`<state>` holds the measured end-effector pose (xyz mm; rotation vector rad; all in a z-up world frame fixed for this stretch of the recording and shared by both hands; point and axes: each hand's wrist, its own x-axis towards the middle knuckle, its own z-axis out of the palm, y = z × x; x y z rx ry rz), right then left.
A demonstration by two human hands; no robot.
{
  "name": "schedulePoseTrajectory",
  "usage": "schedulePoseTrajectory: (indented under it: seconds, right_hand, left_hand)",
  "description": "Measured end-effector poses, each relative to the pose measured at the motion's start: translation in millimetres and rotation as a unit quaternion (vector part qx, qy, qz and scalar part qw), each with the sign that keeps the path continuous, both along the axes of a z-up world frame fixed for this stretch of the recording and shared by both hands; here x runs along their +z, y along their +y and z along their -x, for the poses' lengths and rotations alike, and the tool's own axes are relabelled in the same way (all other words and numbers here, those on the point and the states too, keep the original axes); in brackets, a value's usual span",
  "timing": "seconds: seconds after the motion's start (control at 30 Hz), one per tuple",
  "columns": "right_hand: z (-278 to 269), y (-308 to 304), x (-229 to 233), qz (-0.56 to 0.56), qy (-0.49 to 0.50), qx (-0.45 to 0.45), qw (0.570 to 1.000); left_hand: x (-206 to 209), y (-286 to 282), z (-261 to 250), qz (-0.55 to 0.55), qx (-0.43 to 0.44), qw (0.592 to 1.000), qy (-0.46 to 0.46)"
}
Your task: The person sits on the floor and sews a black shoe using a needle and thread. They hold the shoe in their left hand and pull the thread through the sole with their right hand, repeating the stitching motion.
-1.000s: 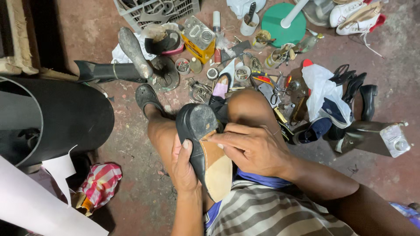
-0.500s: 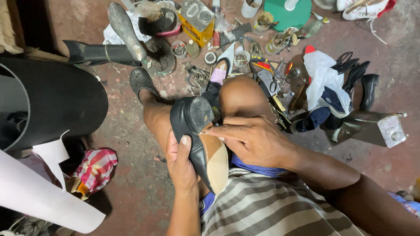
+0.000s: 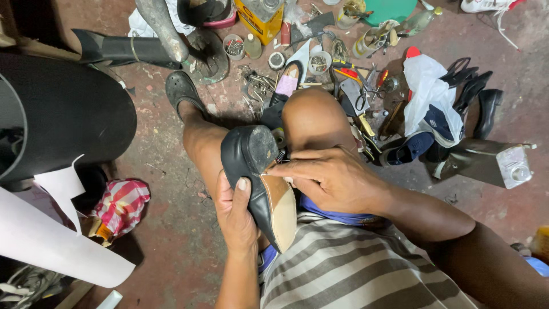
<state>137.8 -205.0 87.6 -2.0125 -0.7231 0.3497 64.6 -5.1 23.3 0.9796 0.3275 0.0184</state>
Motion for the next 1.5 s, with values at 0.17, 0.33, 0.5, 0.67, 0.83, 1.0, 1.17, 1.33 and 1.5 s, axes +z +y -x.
schedulePoseTrajectory:
  seconds: [0.17, 0.33, 0.5, 0.67, 0.83, 1.0, 1.17, 1.33, 1.5]
  right_hand:
    - [3, 0, 1, 0.124, 0.008, 0.012, 0.992]
    - [2, -3, -19, 0.143, -0.011, 0.06, 0.988]
    - [-1, -12, -45, 0.151, 0.04, 0.115, 0.981]
    - [5, -16, -63, 0.127, 0.057, 0.118, 0.983]
    - [5, -10, -68, 0.101, 0.024, 0.113, 0.988]
    - [2, -5, -69, 0.129, -0.008, 0.117, 0.985]
    - [1, -1, -71, 0.133, -0.045, 0.143, 0.98]
    - [-4, 5, -75, 0.122, -0.026, 0.143, 0.982]
    - [-2, 15, -78, 0.094, -0.015, 0.113, 0.989]
  left_hand:
    - [-2, -1, 5, -0.134, -0.009, 0.991, 0.022]
    - [-10, -10, 18, -0.214, -0.032, 0.976, 0.037]
    - [-3, 9, 19, -0.35, -0.146, 0.925, -0.001]
    - [6, 39, 2, -0.269, -0.307, 0.913, 0.016]
    - [11, 48, -21, -0.477, -0.382, 0.791, -0.019]
    - [7, 55, -36, -0.536, -0.423, 0.717, -0.141]
    - [-11, 59, -42, -0.57, -0.455, 0.665, -0.163]
    - [-22, 61, -42, -0.584, -0.46, 0.651, -0.155]
    - [-25, 59, -41, -0.583, -0.442, 0.659, -0.172]
